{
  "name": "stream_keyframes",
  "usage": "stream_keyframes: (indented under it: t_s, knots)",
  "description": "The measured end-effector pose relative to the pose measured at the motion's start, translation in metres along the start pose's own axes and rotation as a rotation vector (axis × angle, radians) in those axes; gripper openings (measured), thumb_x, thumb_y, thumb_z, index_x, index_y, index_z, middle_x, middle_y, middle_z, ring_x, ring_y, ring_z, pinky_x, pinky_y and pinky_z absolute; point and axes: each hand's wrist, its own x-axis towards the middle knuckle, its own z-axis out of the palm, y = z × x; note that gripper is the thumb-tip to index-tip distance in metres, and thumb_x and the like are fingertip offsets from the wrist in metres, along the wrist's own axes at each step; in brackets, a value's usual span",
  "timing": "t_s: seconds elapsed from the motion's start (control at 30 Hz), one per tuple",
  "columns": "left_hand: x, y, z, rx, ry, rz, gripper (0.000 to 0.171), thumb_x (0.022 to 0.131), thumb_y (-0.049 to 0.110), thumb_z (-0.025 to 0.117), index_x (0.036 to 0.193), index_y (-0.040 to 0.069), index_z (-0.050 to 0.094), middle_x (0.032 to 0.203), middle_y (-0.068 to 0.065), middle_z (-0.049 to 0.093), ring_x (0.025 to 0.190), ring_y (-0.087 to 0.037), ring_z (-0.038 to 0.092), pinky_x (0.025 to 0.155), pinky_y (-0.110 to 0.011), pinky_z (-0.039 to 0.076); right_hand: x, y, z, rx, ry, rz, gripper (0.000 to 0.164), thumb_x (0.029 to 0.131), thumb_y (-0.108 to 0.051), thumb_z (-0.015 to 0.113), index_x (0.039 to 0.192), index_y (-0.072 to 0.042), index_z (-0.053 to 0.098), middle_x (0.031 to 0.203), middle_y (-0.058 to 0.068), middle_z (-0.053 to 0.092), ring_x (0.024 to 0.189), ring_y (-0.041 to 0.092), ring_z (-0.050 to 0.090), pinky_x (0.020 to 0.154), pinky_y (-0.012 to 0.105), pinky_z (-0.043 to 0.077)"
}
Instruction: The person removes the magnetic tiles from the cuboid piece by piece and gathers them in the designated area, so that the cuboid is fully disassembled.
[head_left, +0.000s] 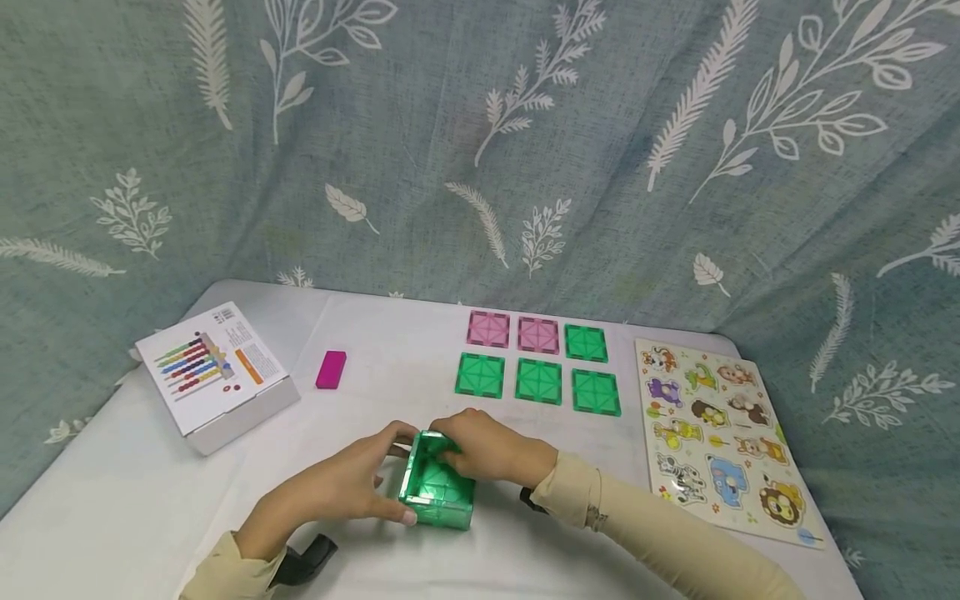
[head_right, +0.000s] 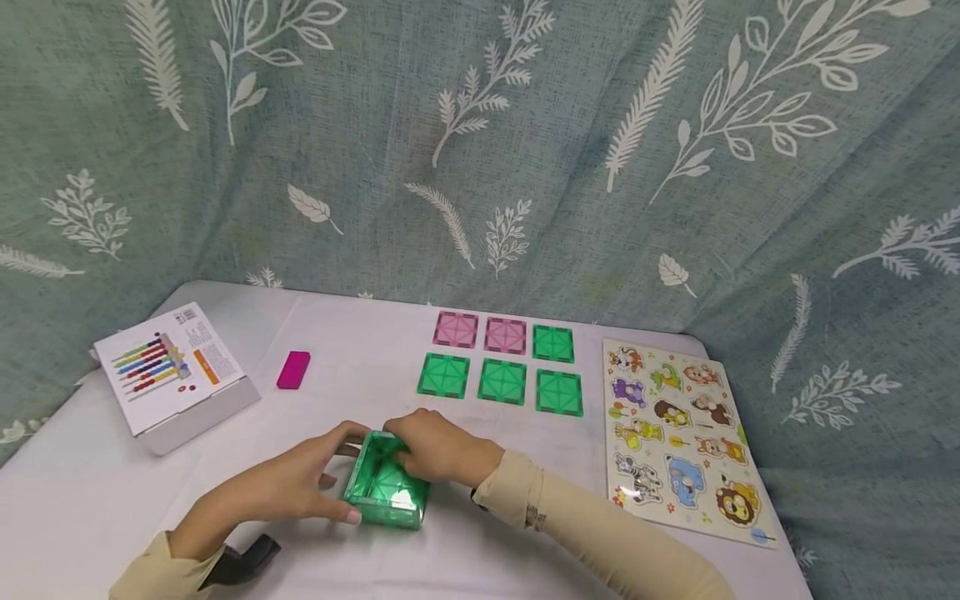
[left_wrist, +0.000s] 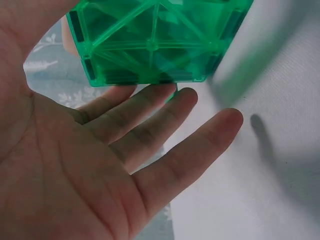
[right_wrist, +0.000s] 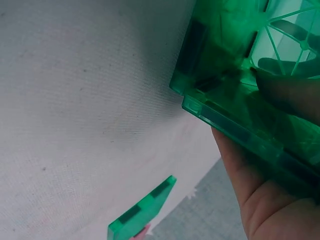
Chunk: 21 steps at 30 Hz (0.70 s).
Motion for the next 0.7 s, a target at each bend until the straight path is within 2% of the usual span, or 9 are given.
stream_keyframes:
  t_s: [0.23, 0.53, 0.6, 0.7]
  knots:
    - [-0.001, 0.003, -0.002, 0.054, 0.009, 0.008, 0.083, 0.074, 0.037, 0.090, 0.135, 0.009, 0.042, 0.140, -0.013, 0.057, 0.131, -0.040, 0.055, 0.088, -0.051, 0.058, 0.001, 0.003, 0.002, 0.034, 0.034, 0.018, 0.014, 0.094, -0.014, 0.070, 0.108, -0.010, 0.072, 0.094, -0.002, 0.076, 0.078, -0.002, 0.061, 0.070, 0.012, 0.049]
    - [0.000, 0.003, -0.001, 0.092, 0.020, -0.004, 0.083, 0.073, 0.041, 0.089, 0.135, 0.011, 0.043, 0.138, -0.011, 0.058, 0.129, -0.036, 0.057, 0.087, -0.044, 0.058, 0.002, 0.023, 0.003, 0.243, 0.077, 0.094, 0.013, 0.090, -0.024, 0.076, 0.096, -0.013, 0.073, 0.084, -0.005, 0.070, 0.072, 0.000, 0.053, 0.066, 0.015, 0.045]
    - [0.000, 0.004, -0.001, 0.088, 0.018, -0.019, 0.083, 0.072, 0.041, 0.090, 0.134, 0.011, 0.043, 0.138, -0.011, 0.058, 0.129, -0.035, 0.057, 0.088, -0.045, 0.057, 0.001, 0.028, 0.002, 0.285, 0.078, 0.114, 0.015, 0.090, -0.026, 0.076, 0.098, -0.014, 0.072, 0.082, -0.006, 0.067, 0.072, 0.002, 0.051, 0.066, 0.017, 0.044]
    - [0.001, 0.004, 0.000, 0.073, 0.012, -0.035, 0.085, 0.072, 0.040, 0.090, 0.135, 0.011, 0.042, 0.140, -0.011, 0.056, 0.130, -0.034, 0.057, 0.089, -0.045, 0.058, -0.001, 0.035, 0.000, 0.322, 0.074, 0.150, 0.019, 0.091, -0.029, 0.075, 0.105, -0.015, 0.072, 0.087, -0.007, 0.067, 0.079, 0.004, 0.053, 0.072, 0.020, 0.047]
